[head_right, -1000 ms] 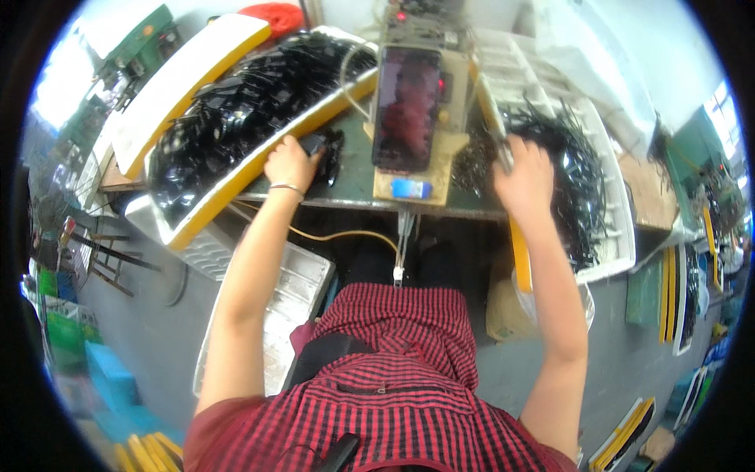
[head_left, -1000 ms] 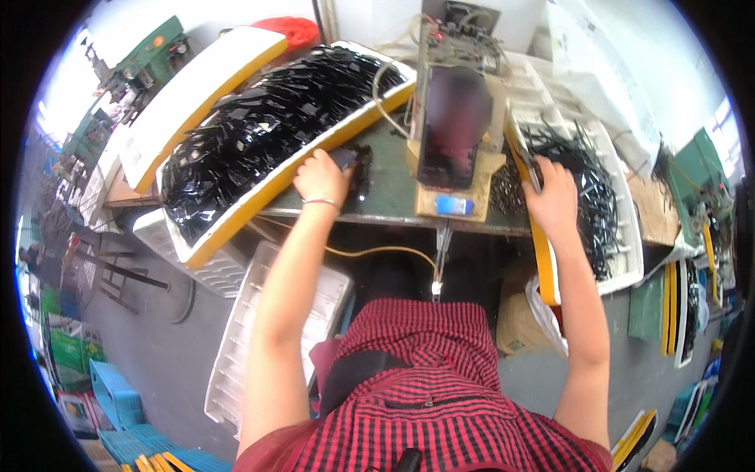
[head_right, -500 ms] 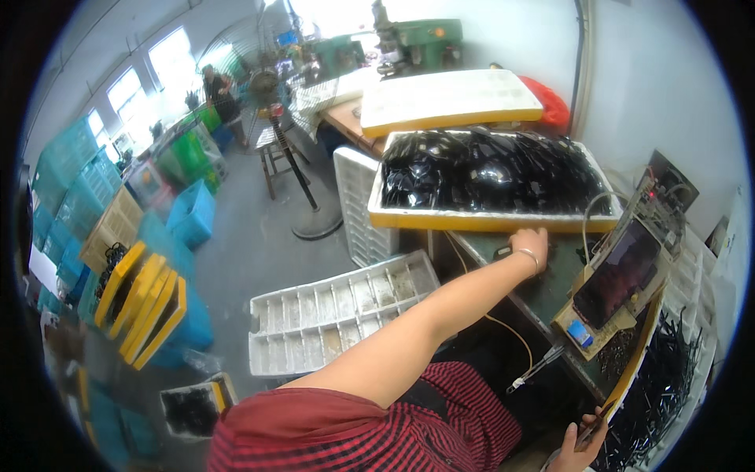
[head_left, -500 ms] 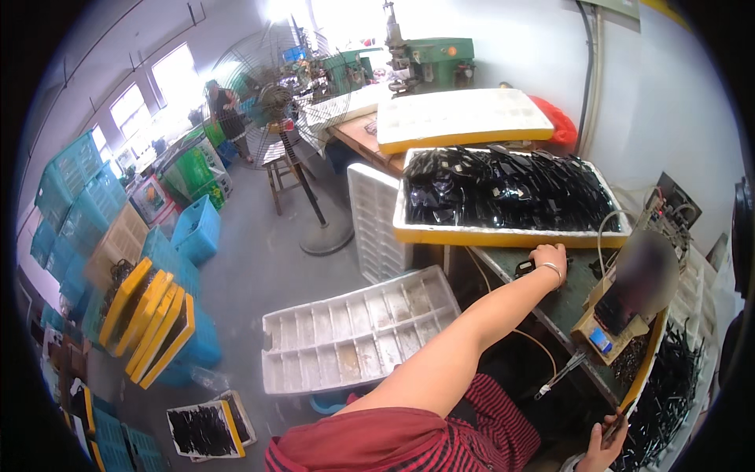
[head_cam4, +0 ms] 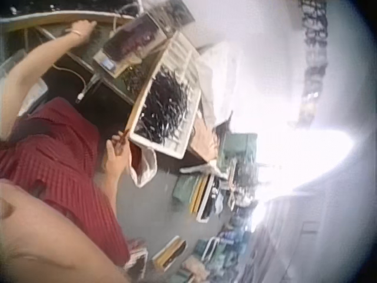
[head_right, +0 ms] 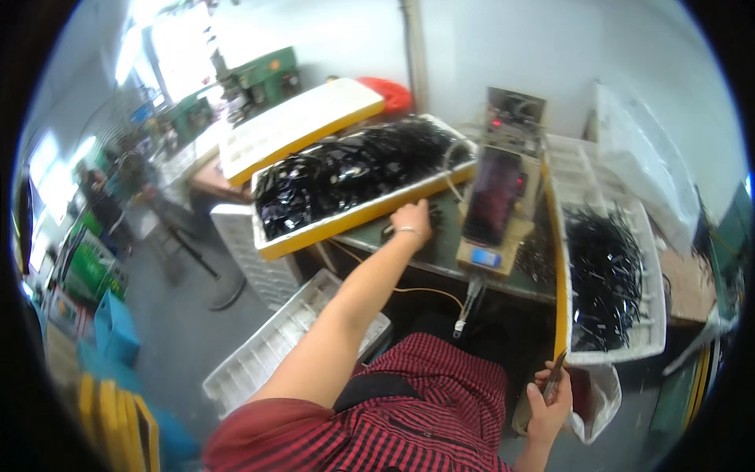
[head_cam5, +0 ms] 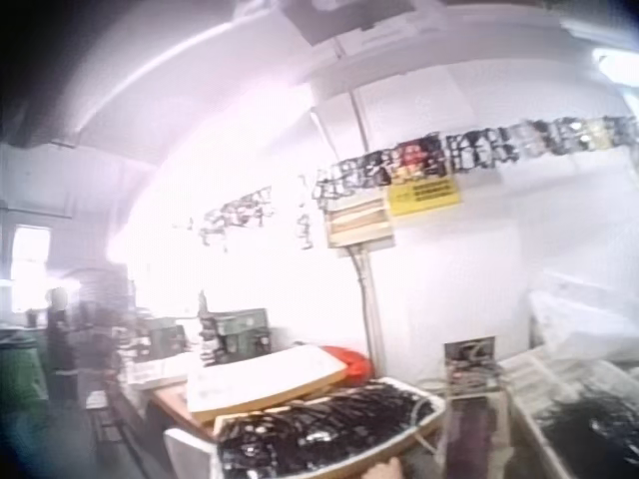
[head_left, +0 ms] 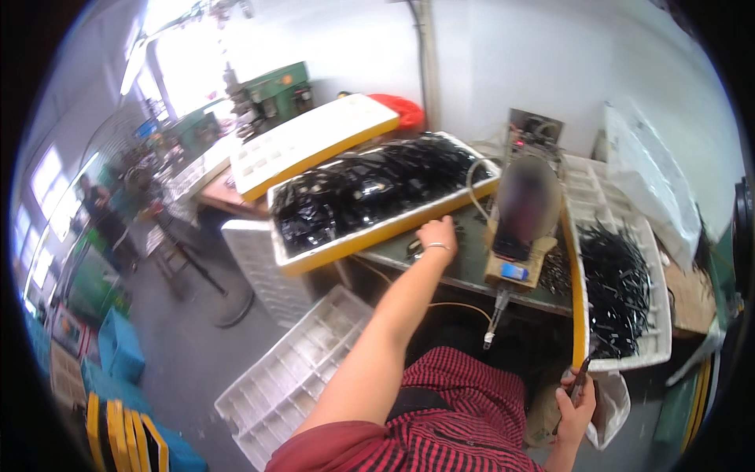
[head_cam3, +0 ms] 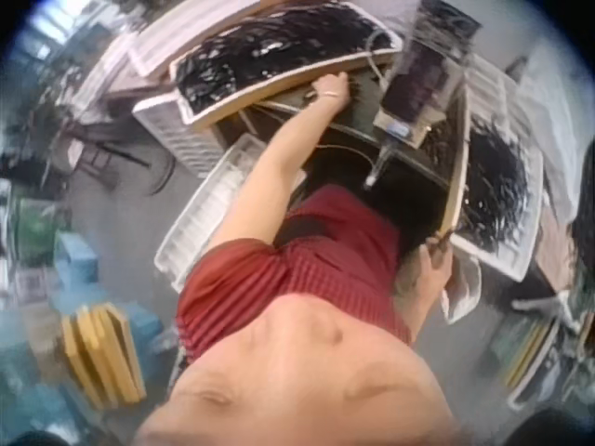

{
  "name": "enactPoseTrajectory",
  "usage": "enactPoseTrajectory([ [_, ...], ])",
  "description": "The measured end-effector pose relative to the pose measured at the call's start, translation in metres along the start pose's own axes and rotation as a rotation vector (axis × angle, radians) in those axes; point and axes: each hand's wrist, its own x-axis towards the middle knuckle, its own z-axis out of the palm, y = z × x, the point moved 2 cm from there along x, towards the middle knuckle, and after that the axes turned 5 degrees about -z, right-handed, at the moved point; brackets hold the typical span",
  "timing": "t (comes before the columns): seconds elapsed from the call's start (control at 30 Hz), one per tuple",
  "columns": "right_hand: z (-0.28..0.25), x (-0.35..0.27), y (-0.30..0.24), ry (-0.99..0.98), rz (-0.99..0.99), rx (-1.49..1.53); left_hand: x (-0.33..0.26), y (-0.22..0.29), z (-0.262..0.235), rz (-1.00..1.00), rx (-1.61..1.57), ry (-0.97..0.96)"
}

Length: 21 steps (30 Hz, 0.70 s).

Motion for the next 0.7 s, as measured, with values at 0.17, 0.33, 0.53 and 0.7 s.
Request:
enactPoseTrajectory([
  [0.17, -0.001, -0.013, -0.014, 0.112, 0.053, 0.066, -0.011, -0.01, -0.045, 0.226, -0.114, -0.152],
  [0.33, 0.008, -0.002, -0.028, 0.099, 0.075, 0.051, 0.007, -0.04, -0.129, 0.437, -0.213, 0.072],
  [0.53, 0.024, 0.034, -0.027, 0.104, 0.102, 0.072, 0.105, -0.088, -0.195, 0.633, 0.205, 0.283],
  [0.7, 0.016, 0.086, -0.023, 0.155, 0.105, 0.132, 0.178, -0.106, -0.21, 0.547, 0.279, 0.261],
])
